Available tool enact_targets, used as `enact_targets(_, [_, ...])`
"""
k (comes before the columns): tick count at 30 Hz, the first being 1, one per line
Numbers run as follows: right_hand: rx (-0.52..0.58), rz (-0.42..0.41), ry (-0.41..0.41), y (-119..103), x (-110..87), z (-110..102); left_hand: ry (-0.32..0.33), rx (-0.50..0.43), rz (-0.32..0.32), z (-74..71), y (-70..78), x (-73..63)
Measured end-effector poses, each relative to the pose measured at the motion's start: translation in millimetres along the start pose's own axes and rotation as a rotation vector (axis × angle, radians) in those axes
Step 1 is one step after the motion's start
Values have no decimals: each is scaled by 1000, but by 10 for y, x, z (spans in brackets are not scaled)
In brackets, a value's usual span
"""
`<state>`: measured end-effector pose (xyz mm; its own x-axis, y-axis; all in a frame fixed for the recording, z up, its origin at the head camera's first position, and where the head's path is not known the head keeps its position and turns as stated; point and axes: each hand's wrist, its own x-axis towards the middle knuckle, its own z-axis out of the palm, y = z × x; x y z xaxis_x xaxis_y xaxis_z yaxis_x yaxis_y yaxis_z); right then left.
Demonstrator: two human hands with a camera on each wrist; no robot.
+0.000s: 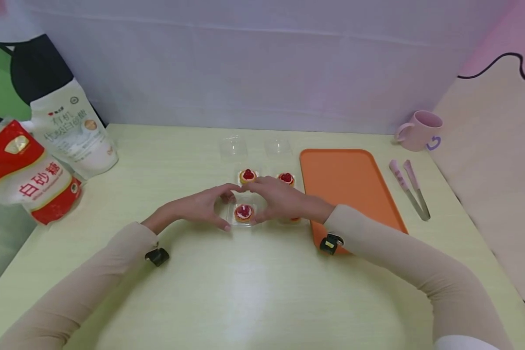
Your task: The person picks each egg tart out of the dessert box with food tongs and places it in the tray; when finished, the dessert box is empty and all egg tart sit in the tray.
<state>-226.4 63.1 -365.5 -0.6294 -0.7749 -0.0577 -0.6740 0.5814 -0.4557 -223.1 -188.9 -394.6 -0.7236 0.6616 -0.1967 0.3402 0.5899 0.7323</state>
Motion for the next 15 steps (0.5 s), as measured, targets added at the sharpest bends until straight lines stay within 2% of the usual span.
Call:
enact_targets(7, [-29,0,-9,-39,-1,68,-6,32,19,22,10,14])
enact_targets(15, [-19,-5,-22,-49,7,75,54,112,42,81,45,36])
